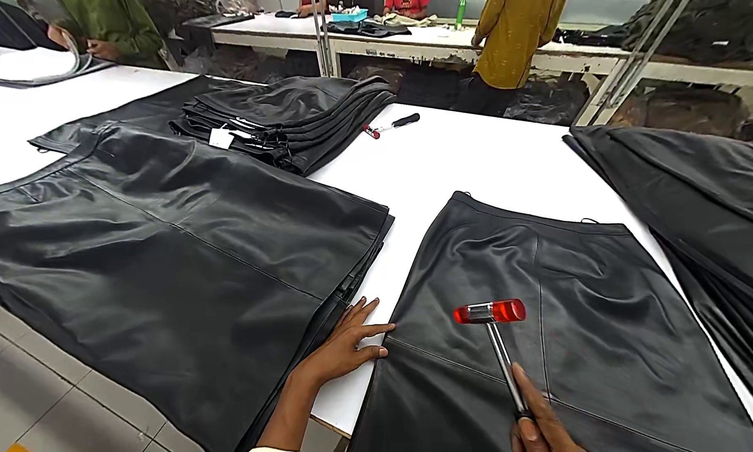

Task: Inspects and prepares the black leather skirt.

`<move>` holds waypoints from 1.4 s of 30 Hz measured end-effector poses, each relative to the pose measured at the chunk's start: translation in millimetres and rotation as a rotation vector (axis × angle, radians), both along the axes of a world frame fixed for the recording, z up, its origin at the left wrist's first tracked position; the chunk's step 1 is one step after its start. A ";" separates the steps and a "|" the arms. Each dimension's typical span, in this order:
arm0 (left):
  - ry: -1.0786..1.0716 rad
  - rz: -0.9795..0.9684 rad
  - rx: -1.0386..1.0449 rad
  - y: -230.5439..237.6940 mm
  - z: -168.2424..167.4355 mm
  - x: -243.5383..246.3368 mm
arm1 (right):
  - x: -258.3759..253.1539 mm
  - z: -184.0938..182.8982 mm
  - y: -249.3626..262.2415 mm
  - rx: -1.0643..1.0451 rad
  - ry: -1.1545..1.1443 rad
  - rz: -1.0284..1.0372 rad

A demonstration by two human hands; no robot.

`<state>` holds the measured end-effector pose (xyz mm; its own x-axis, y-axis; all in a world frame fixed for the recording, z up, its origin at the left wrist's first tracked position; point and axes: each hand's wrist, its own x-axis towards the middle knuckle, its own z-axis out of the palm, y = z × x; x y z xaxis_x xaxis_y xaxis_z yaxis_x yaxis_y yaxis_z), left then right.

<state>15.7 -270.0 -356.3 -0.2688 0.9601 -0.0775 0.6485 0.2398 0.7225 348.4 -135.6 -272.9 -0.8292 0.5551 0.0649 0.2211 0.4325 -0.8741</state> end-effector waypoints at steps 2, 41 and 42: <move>-0.005 0.027 0.055 -1.1 -1.7 1.1 | -13.3 1.8 -9.8 -0.005 0.019 0.037; -0.060 0.054 -0.064 2.9 11.8 1.5 | -65.9 -34.0 -38.4 0.383 -0.386 0.097; -0.060 0.050 -0.062 3.1 12.2 0.4 | -65.4 -27.8 -39.4 0.381 -0.313 0.069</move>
<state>16.1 -266.9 -344.0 -0.3089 0.9386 -0.1539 0.5904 0.3161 0.7426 283.0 -174.9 -300.7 -0.8755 0.4831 -0.0055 0.4068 0.7310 -0.5479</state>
